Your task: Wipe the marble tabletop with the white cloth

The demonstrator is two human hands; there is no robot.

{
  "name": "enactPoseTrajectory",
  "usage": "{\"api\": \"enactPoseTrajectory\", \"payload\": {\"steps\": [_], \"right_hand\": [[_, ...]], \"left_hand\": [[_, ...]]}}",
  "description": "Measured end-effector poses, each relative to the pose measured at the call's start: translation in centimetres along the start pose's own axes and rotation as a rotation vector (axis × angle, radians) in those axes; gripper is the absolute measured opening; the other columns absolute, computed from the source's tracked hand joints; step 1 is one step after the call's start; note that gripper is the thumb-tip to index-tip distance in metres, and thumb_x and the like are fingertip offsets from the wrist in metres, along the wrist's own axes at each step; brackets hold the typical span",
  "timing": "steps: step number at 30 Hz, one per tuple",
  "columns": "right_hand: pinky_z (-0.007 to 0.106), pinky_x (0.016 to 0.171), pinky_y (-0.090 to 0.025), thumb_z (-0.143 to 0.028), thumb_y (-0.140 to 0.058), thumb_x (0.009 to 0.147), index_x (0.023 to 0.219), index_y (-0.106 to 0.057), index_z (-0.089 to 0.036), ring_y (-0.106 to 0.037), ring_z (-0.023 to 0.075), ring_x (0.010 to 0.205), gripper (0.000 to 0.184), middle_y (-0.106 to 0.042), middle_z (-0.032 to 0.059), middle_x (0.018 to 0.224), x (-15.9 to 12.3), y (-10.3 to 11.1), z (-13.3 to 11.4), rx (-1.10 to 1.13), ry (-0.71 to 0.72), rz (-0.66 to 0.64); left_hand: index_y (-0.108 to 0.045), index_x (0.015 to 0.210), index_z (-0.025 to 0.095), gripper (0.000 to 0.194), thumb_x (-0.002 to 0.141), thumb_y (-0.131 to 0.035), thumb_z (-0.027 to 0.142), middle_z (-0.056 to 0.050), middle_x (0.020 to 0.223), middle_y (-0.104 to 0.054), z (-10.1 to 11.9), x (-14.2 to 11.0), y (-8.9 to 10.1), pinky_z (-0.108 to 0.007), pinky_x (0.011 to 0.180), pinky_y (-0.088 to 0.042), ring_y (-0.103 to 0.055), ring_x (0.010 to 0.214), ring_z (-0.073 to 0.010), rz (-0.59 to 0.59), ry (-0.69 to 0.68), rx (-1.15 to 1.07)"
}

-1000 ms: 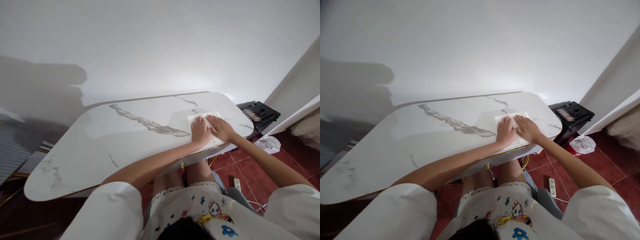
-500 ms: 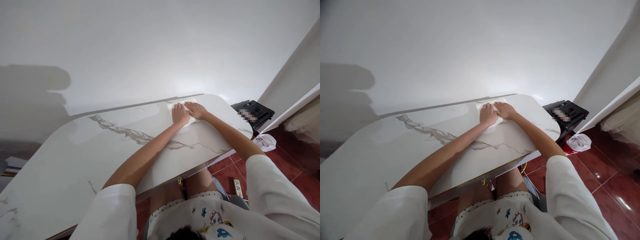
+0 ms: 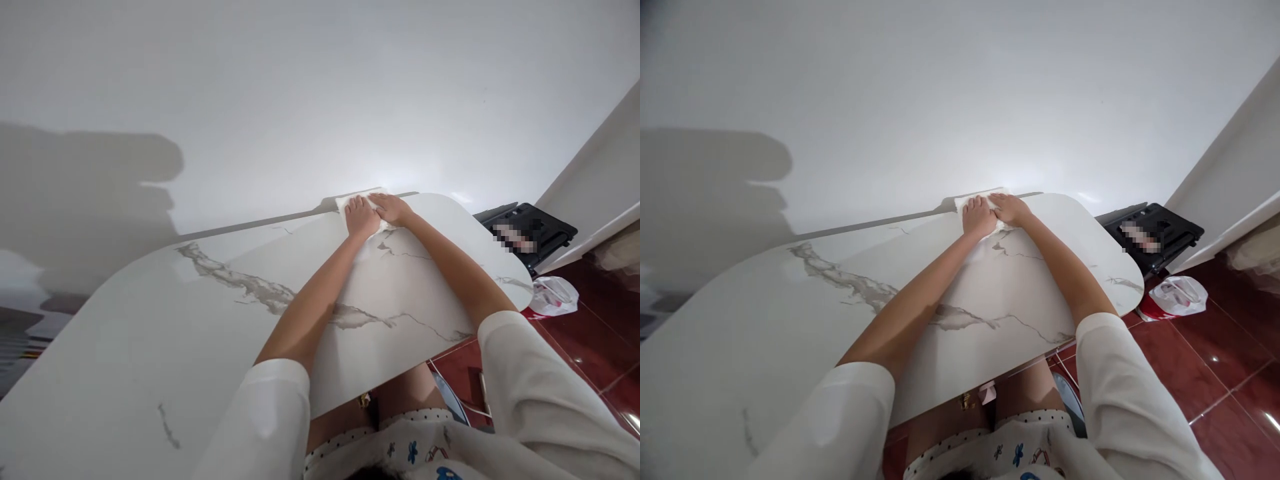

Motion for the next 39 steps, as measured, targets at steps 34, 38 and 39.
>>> {"api": "enactPoseTrajectory", "payload": {"steps": [34,38,39], "right_hand": [[0.049,0.110,-0.030,-0.031,-0.030,0.093,0.147,-0.030,-0.017,-0.027,0.0247,0.139,0.056,-0.033,0.0081,0.150,-25.5,4.0,-3.0,-0.070,0.022,0.057],[0.049,0.111,-0.030,-0.032,-0.030,0.094,0.147,-0.030,-0.018,-0.028,0.0236,0.139,0.056,-0.034,0.0078,0.150,-28.8,4.9,-2.5,-0.057,0.060,0.041],[0.049,0.111,-0.030,-0.033,-0.030,0.094,0.147,-0.030,-0.018,-0.028,0.0234,0.138,0.055,-0.034,0.0082,0.150,-29.5,5.1,-2.0,-0.057,0.057,0.037]], "left_hand": [[-0.034,0.142,0.009,0.059,0.085,-0.034,0.023,-0.008,0.154,-0.025,10.8,-20.4,3.7,-0.037,0.118,-0.015,-0.016,0.143,-0.0214,-0.220,-0.128,-0.312],[-0.030,0.143,0.007,0.061,0.085,-0.036,0.023,-0.009,0.155,-0.022,13.1,-22.6,4.1,-0.039,0.118,-0.014,-0.013,0.144,-0.0224,-0.286,-0.094,-0.375],[-0.029,0.144,0.006,0.061,0.085,-0.036,0.023,-0.010,0.155,-0.021,13.8,-22.9,4.0,-0.039,0.118,-0.013,-0.012,0.144,-0.0228,-0.303,-0.096,-0.387]]}}
Point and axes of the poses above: each hand's wrist, its own x-axis towards the middle knuckle, its own y-axis out of the back of the hand, z = x × y, the point moved 3 cm from there along x, towards the middle knuckle
